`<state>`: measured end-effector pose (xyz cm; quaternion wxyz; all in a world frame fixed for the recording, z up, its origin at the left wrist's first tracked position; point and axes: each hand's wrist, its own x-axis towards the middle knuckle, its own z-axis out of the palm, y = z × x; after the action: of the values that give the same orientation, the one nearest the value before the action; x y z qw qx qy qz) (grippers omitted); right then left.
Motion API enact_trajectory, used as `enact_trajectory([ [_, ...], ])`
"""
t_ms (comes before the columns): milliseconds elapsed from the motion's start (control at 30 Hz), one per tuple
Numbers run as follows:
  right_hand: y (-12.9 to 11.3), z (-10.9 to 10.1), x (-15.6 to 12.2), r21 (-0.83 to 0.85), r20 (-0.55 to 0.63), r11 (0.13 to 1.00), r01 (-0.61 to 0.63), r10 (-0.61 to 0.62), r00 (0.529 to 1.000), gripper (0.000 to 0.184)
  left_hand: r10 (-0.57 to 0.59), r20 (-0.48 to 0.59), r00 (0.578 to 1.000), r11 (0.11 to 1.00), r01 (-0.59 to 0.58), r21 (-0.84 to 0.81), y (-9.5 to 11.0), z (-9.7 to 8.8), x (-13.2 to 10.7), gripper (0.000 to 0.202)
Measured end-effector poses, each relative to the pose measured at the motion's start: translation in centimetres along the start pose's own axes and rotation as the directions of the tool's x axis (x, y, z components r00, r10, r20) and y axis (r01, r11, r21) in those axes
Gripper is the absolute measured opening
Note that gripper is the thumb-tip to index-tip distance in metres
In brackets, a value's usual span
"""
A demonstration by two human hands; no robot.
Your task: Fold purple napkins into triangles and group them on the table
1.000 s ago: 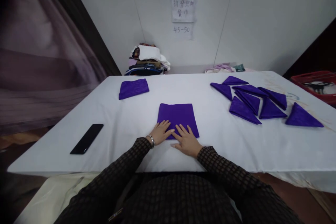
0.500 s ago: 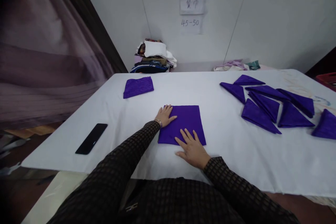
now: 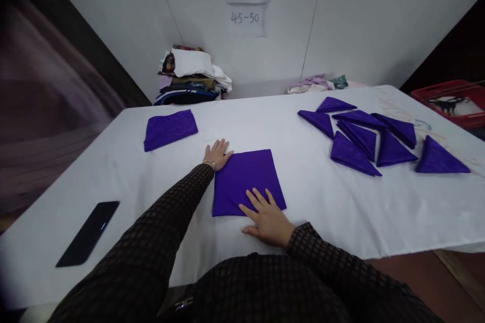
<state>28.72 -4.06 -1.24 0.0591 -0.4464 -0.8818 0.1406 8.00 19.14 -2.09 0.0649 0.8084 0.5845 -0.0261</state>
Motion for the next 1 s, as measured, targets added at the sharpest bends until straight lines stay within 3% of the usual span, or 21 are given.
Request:
enact_trajectory([
  [200,0.0,-0.1,0.0,-0.012,-0.002,1.0,0.006,-0.006,1.0,0.067,-0.189,-0.088,0.978,0.981,0.192,0.026,-0.6,-1.3,1.3,0.066],
  [333,0.0,-0.1,0.0,-0.027,-0.023,1.0,0.005,-0.005,1.0,0.065,-0.231,-0.153,0.961,0.972,0.223,-0.071,-0.8,-2.6,-1.3,0.066],
  [400,0.0,0.0,-0.1,-0.036,-0.036,0.999,0.004,-0.005,0.999,0.064,-0.149,-0.185,0.971,0.987,0.136,-0.083,-0.1,-2.7,-4.5,0.065],
  [500,-0.1,0.2,-0.1,-0.049,-0.053,0.999,0.011,-0.013,0.999,0.063,0.094,-0.169,0.981,0.993,-0.104,-0.057,2.4,-1.5,-10.8,0.069],
  [567,0.0,0.3,-0.1,-0.06,-0.059,0.998,0.018,-0.021,0.998,0.063,0.292,-0.121,0.949,0.954,-0.298,-0.038,4.2,-0.1,-14.6,0.075],
  [633,0.1,0.4,-0.1,-0.071,-0.065,0.997,0.024,-0.029,0.997,0.063,0.35,-0.076,0.933,0.935,-0.354,-0.037,5.4,1.2,-17.3,0.077],
  [733,0.2,0.6,-0.2,-0.087,-0.073,0.996,0.03,-0.036,0.997,0.063,0.269,-0.039,0.962,0.962,-0.271,-0.043,5.7,2.3,-18.5,0.077],
  [867,0.3,0.7,-0.2,-0.098,-0.083,0.995,0.036,-0.044,0.996,0.062,0.126,-0.018,0.992,0.991,-0.127,-0.036,3.9,2.2,-17.7,0.074],
  [1000,0.4,0.8,-0.2,-0.1,-0.091,0.994,0.03,-0.039,0.995,0.062,-0.169,-0.042,0.985,0.985,0.168,-0.023,1.5,1.6,-17.6,0.069],
])
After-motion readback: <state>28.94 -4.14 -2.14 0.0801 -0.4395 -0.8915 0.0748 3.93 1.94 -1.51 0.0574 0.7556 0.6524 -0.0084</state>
